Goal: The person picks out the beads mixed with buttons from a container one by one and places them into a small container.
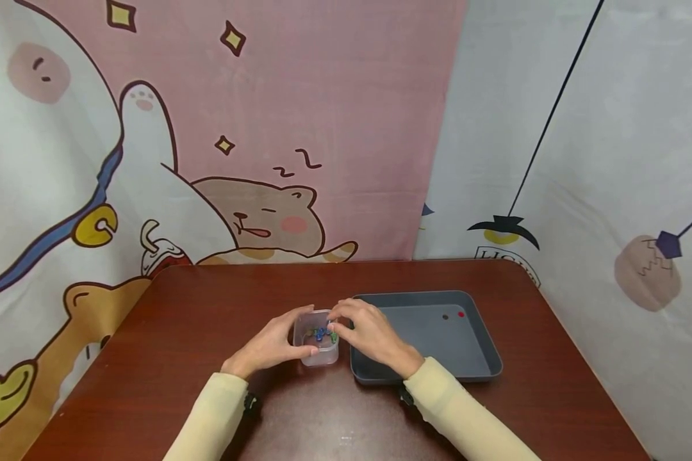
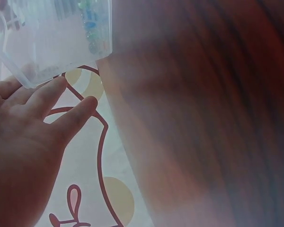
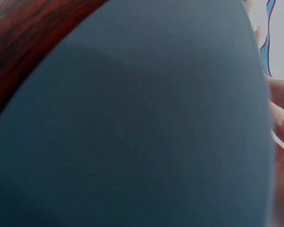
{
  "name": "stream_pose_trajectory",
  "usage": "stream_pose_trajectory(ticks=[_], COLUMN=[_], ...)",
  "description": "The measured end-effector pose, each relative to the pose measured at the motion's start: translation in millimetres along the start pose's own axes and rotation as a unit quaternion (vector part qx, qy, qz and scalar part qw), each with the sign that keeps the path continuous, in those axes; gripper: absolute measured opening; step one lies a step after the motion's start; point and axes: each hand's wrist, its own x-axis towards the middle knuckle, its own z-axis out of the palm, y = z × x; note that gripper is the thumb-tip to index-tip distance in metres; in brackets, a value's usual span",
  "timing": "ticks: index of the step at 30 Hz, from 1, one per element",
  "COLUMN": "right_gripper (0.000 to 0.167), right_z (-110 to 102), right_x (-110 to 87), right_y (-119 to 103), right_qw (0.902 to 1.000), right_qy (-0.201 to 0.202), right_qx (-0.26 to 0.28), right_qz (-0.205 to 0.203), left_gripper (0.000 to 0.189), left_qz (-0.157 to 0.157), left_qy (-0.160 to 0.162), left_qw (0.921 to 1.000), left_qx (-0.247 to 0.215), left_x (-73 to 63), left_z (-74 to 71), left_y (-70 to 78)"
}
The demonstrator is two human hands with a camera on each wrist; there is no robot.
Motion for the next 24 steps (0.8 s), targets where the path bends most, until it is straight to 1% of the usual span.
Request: stream_pose_trajectory(ticks=[7, 11, 15, 19, 24], right_gripper=[0.015, 0.018, 0.022, 0.026, 0.03], right_z=[6, 7, 4, -5, -31], right_x=[0.9, -1.2, -3.2, -9.1, -21.6], right_y=[3, 5, 7, 8, 6], right_qw=[0.9996, 0.9991, 0.9992, 0.9996, 0.9991], right_qy=[-0.012, -0.018, -0.019, -0.005, 0.02], right_qx=[-0.025, -0.037, -0.036, -0.027, -0.033], right_qz=[-0.006, -0.005, -0.003, 0.005, 0.019], left_gripper=[0.093, 0.095, 0.097, 0.099, 0.103], left_qz=[0.0, -0.007, -0.015, -0.023, -0.018], left_qy=[0.002, -0.003, -0.007, -0.011, -0.022], left_qw=[1.0, 1.0, 0.9999, 0.9997, 0.9996], left_qx=[-0.004, -0.002, 0.001, 0.003, 0.008], left_x=[0.1, -0.6, -0.6, -0.6, -2.9], left_z=[-1.3, -0.9, -0.7, -0.6, -0.8], left_y=[-0.5, 0.5, 1.1, 1.9, 3.8])
